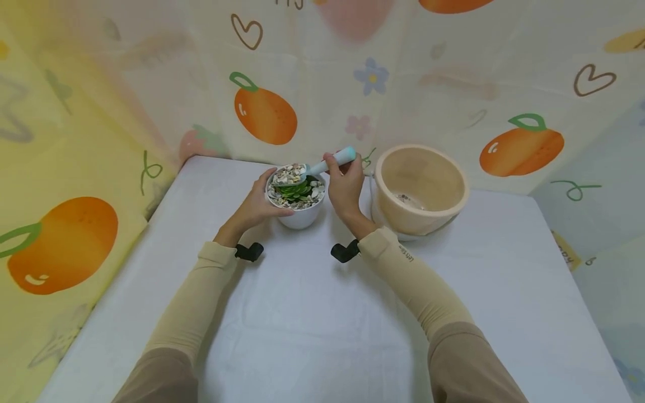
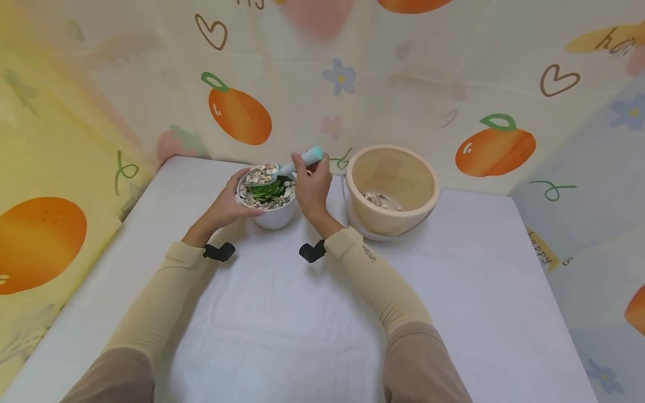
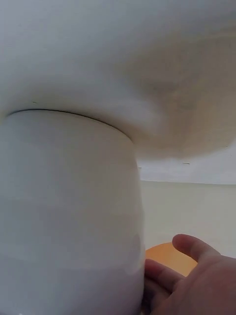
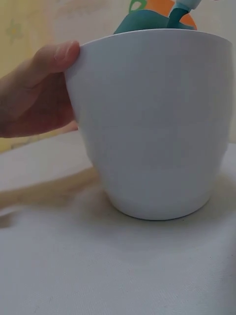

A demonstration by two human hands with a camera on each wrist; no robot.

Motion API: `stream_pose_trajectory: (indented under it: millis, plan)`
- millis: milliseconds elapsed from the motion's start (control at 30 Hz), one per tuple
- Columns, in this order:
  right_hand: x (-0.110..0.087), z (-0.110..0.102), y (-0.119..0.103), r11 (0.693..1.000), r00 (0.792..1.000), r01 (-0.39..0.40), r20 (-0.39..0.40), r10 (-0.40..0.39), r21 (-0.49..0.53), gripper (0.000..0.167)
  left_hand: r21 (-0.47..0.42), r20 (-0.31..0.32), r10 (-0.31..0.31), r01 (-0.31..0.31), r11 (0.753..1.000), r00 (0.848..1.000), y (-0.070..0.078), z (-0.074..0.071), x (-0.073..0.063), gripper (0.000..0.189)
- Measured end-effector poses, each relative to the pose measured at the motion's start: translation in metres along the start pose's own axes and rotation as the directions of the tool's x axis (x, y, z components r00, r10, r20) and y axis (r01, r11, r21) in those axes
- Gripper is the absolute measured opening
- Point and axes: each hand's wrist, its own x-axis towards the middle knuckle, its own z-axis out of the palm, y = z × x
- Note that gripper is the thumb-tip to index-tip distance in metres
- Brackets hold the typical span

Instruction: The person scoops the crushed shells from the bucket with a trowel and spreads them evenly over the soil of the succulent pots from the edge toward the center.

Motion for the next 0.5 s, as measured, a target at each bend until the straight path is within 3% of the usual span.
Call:
stream_pose_trajectory:
  millis: [267,500]
  plan:
    - [-0.006,0.003,-0.002,0.994,0.993,0.103,-0.048,-0.105,-0.037,0.027,0.044,-0.087,0.017,-0.013,0.999,0.996,0.005,0.010,-0.007,0.112]
    - [-0.008,0.000,-0.005,0.995,0.994,0.087,0.074,-0.083,-0.045,0.033,0.094,-0.131,0.023,-0.011,0.996,0.991,0.006,0.016,-0.010,0.112]
